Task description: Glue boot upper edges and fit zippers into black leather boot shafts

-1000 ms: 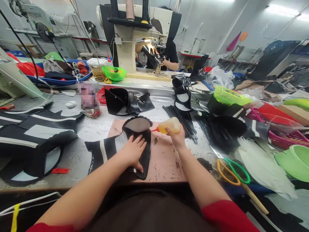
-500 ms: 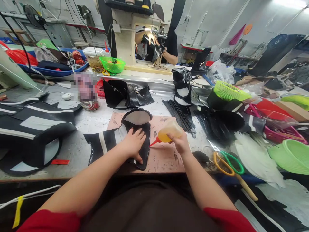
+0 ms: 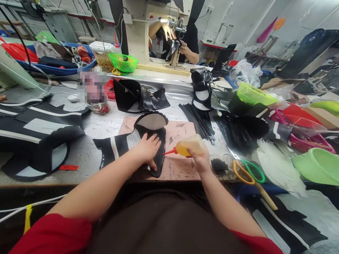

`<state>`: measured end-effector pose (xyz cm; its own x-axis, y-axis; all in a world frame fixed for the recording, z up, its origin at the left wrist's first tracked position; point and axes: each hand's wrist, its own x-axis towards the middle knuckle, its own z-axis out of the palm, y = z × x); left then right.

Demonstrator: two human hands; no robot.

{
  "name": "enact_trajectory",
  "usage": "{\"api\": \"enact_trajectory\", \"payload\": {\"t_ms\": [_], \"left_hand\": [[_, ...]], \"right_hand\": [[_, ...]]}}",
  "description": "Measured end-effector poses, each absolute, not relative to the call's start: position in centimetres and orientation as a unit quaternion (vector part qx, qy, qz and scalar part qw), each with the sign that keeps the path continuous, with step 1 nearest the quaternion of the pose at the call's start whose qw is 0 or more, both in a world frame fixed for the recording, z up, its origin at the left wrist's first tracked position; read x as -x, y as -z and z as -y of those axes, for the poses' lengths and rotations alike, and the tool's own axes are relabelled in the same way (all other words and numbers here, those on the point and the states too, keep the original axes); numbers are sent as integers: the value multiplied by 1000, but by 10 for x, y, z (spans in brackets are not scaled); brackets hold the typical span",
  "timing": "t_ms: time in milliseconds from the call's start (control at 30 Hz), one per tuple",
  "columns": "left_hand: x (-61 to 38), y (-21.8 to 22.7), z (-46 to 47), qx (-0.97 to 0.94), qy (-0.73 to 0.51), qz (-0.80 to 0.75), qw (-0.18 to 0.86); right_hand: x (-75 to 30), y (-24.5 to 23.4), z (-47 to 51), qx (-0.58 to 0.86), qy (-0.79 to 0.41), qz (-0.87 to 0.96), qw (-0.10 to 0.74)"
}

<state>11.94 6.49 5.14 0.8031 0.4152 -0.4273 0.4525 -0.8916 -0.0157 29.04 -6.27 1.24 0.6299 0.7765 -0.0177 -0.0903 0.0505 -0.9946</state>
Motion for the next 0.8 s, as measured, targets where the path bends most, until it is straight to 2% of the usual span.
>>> {"api": "enact_trajectory", "payload": {"t_ms": [133, 267, 500, 800], "left_hand": [[-120, -53, -65, -946, 229, -228, 34], [-120, -55, -63, -945, 236, -224, 24], [-120, -54, -63, -945, 234, -227, 32], [-121, -53, -64, -943, 245, -224, 26]], "right_hand": [[-287, -6, 69, 602, -334, 308, 657], [-286, -11, 73, 619, -277, 316, 664], [-277, -25, 84, 636, -264, 364, 627], [-277, -18, 94, 656, -255, 396, 590]]}}
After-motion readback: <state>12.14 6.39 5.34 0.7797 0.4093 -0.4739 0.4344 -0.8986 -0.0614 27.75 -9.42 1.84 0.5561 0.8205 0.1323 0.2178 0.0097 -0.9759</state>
